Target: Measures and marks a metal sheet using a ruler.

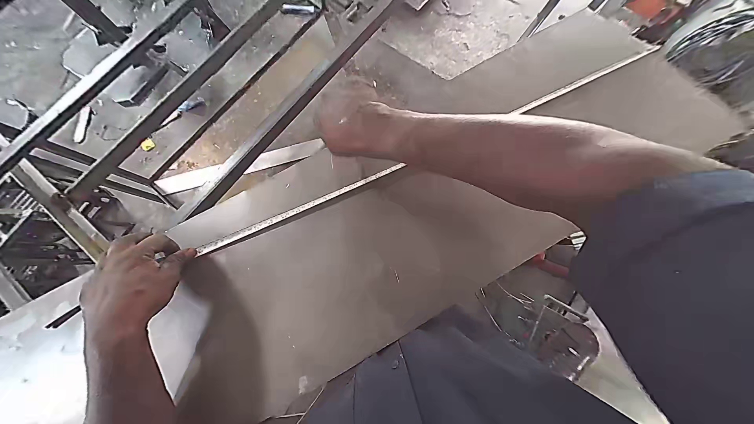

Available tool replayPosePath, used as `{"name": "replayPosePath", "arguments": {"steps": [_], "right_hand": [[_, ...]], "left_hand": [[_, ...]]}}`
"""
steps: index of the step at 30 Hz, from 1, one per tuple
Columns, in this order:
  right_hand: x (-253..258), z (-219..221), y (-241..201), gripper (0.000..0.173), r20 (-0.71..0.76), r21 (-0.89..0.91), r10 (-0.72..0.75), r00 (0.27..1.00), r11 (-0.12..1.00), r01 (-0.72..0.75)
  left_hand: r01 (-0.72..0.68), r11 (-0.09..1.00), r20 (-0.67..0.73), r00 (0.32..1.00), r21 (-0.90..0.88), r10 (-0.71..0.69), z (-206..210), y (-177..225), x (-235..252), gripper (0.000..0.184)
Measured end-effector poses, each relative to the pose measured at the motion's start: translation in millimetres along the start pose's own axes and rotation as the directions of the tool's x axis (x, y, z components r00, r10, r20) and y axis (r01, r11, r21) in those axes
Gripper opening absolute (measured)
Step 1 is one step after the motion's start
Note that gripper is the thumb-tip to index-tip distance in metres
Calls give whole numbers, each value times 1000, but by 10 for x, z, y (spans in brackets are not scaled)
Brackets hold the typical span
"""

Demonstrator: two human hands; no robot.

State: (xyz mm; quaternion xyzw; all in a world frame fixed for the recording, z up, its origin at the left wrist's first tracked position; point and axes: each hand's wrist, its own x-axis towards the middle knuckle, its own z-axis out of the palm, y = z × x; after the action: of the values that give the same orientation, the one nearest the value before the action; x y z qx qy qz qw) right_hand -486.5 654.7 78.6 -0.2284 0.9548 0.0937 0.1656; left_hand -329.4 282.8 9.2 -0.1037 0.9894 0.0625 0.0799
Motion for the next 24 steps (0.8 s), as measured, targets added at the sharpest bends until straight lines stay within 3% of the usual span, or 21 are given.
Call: {"name": "replayPosePath", "arguments": {"steps": [4, 9, 12, 14, 17, 20, 24], "right_hand": [[-263, -329, 476, 38, -206, 85, -41, 978, 995, 60], [-1565, -414, 964, 38, -322, 264, -100, 942, 946, 190], [-2411, -177, 1044, 37, -397, 361, -75, 915, 904, 230], [-2808, 54, 1074, 37, -448, 432, -63, 892, 858, 277], [-3199, 386, 1087, 33, -465, 490, -39, 884, 821, 294], [-3440, 701, 1133, 33, -497, 525, -58, 866, 774, 353], [-3526, 1138, 1195, 33, -524, 650, -128, 842, 579, 492]], "left_hand": [[-58, 998, -15, 998, 8, 58, 26, -104, 52, 32], [-129, 975, -101, 989, -183, 112, -221, -115, -33, 35], [-175, 881, -59, 984, -440, 166, -395, -59, -132, 26], [-164, 852, -7, 983, -496, 185, -436, 45, -165, 21], [-103, 846, 67, 985, -523, 161, -528, 492, -401, 12], [-121, 825, 126, 966, -552, 226, -550, 770, -655, 6], [-111, 926, 105, 982, -361, 159, -562, 963, -1106, 6]]}}
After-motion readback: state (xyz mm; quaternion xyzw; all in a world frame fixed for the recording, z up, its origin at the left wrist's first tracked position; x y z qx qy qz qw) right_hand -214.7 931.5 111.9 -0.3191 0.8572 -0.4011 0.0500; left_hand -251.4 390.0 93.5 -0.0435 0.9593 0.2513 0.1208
